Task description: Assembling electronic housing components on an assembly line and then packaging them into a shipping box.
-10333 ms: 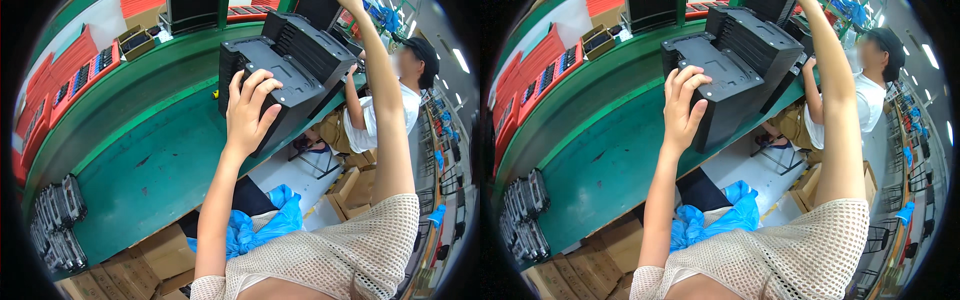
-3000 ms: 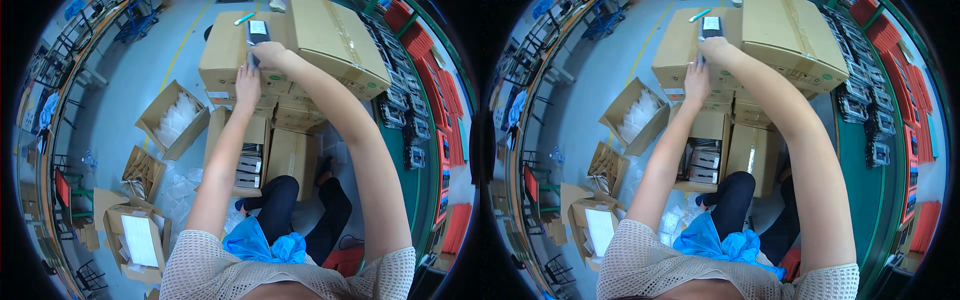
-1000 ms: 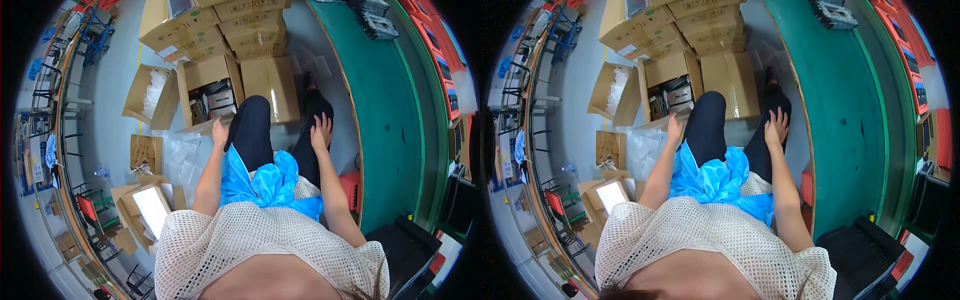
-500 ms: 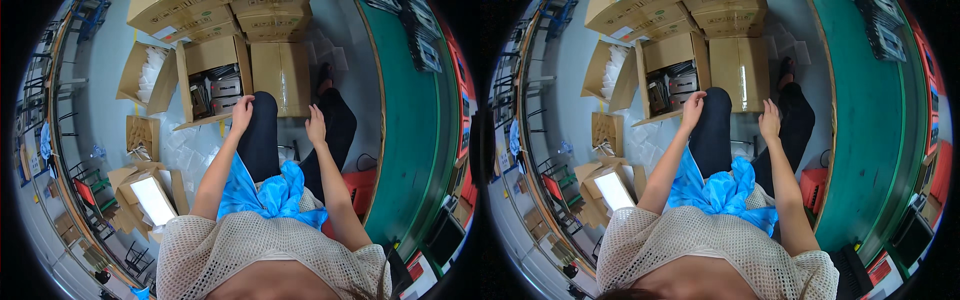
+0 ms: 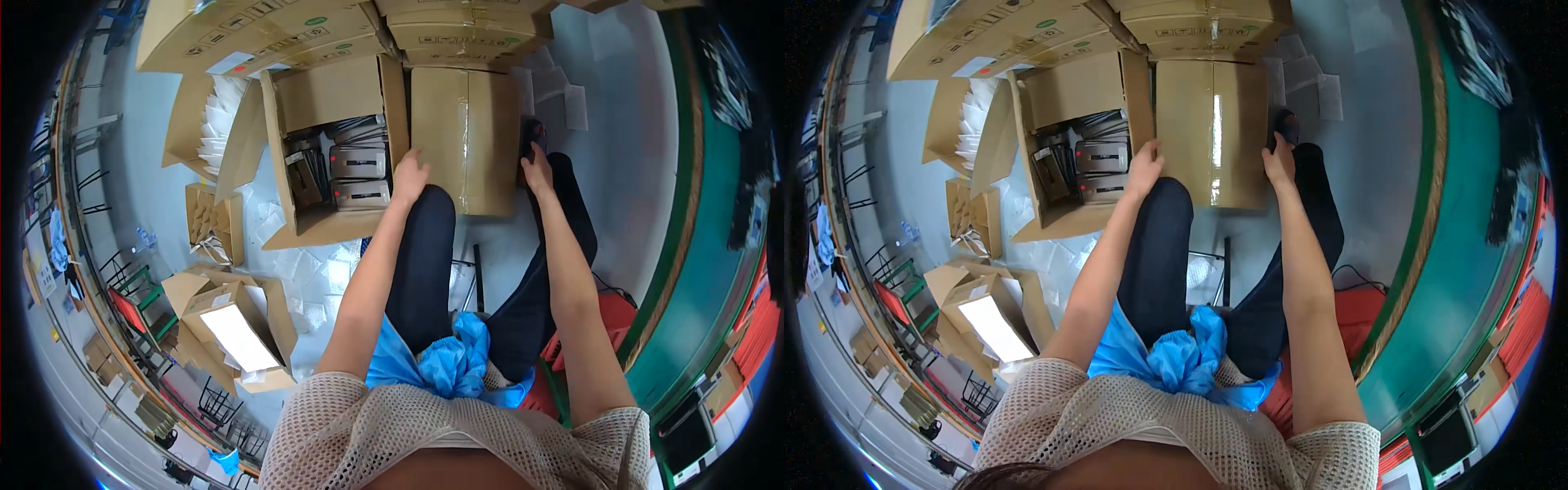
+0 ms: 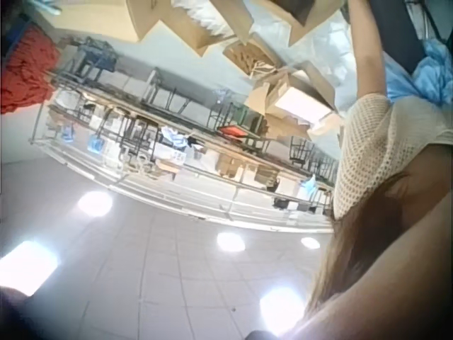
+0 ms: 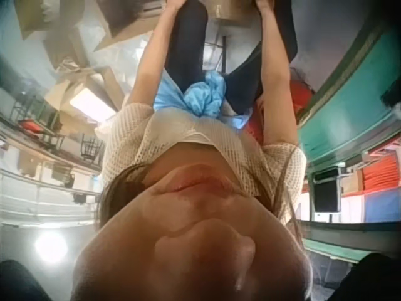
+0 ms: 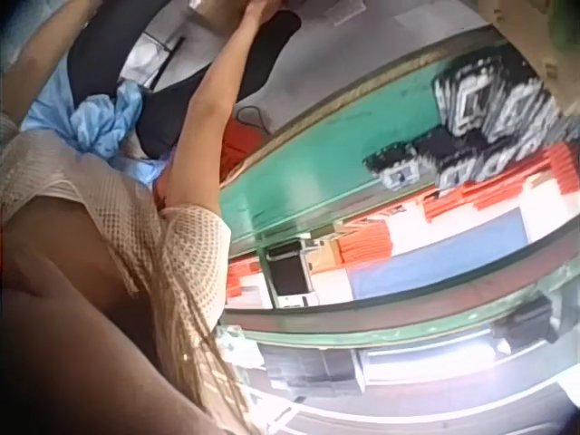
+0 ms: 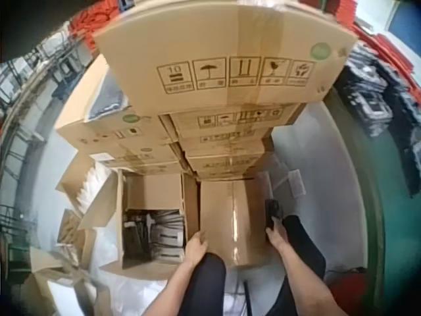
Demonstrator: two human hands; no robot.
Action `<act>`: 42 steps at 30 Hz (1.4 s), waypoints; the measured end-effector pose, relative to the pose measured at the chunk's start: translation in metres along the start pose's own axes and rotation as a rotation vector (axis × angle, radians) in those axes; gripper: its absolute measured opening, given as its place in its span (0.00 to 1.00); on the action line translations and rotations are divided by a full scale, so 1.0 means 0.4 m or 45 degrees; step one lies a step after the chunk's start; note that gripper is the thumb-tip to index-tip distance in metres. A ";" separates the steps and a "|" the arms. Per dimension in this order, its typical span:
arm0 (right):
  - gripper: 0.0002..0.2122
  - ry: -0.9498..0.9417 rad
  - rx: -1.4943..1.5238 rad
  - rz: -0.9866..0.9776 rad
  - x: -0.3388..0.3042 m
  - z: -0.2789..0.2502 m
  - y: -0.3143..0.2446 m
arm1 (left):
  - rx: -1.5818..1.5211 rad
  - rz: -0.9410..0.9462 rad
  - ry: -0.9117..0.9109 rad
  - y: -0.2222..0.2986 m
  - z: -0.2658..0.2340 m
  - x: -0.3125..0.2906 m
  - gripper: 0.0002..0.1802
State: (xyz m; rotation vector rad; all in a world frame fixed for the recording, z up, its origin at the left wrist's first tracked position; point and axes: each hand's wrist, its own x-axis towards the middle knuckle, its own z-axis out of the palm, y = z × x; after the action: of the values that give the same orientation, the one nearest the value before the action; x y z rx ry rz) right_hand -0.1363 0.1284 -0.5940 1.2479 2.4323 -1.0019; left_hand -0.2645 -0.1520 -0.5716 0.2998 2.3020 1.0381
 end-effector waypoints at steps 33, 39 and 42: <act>0.23 -0.161 -0.863 -0.453 0.642 0.129 -0.102 | -0.368 -0.540 -0.306 -0.250 0.119 0.419 0.38; 0.18 -0.256 -0.882 -0.219 0.621 0.101 -0.048 | -0.852 -0.290 -0.528 -0.320 0.119 0.408 0.39; 0.16 -0.251 -1.065 -0.169 0.584 0.070 0.113 | -0.837 -0.294 -0.561 -0.282 0.175 0.394 0.37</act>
State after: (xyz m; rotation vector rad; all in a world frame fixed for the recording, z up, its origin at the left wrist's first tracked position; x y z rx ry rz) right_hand -0.2466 0.2747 -0.7486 0.6624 2.3692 -0.0575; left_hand -0.3449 -0.1183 -0.7582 -0.0107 1.4709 1.3732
